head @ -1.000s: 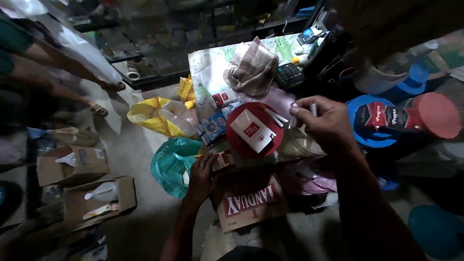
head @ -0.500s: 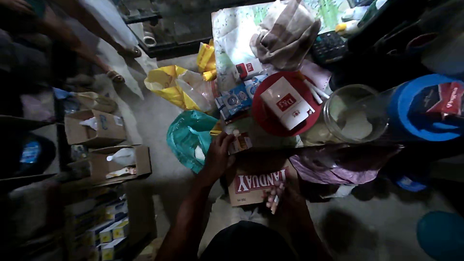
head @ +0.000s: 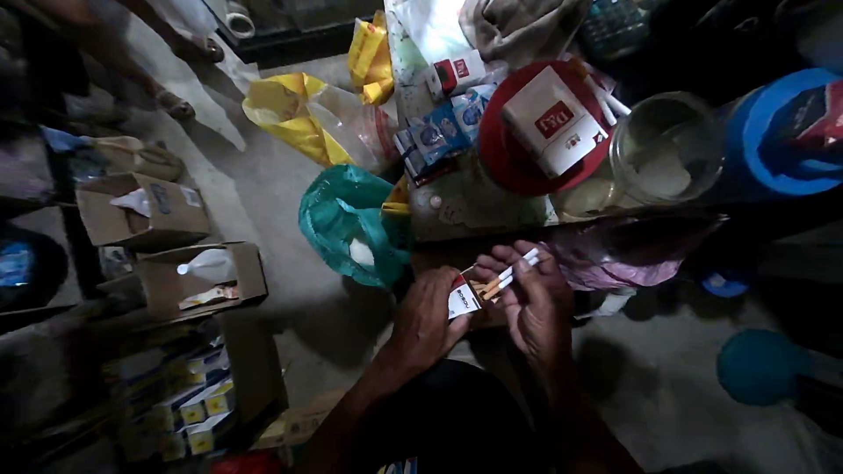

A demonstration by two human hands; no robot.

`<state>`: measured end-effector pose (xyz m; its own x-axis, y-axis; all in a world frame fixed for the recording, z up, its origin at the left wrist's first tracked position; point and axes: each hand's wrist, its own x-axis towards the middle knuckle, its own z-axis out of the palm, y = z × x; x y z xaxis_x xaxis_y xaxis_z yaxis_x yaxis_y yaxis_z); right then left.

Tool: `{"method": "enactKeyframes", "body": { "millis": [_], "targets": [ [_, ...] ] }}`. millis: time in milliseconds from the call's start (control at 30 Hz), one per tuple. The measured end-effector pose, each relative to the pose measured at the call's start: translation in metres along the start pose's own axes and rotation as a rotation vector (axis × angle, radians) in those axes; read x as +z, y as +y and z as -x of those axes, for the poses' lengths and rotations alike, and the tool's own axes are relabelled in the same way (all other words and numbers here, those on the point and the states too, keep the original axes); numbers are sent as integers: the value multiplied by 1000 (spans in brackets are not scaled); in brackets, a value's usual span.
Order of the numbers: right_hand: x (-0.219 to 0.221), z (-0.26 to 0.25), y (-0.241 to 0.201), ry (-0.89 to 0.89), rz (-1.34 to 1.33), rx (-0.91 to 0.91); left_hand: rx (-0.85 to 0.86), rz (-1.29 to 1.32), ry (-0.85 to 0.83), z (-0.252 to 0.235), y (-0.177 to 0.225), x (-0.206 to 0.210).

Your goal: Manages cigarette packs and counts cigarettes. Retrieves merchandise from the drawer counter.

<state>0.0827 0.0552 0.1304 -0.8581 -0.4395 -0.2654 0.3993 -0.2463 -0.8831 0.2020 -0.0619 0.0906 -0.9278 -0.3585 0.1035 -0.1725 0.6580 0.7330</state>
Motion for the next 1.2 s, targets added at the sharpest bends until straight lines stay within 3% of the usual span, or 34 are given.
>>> {"method": "enactKeyframes", "body": {
  "millis": [233, 533, 733, 867, 1033, 1200],
  "targets": [
    [-3, 25, 1, 175, -13, -219, 179, 118, -45, 5, 2, 5],
    [-36, 63, -14, 200, 106, -388, 230, 293, -175, 13, 22, 34],
    [-91, 89, -21, 148, 191, -433, 309, 255, -176, 31, 49, 80],
    [-147, 120, -29, 157, 230, -395, 160, 316, -324, 52, 88, 116],
    [-261, 166, -37, 148, 476, -432, 228, 282, -271, 85, 141, 207],
    [-390, 221, -64, 116, 777, -490, 194, 210, -601, 99, 212, 296]
  ]
}}
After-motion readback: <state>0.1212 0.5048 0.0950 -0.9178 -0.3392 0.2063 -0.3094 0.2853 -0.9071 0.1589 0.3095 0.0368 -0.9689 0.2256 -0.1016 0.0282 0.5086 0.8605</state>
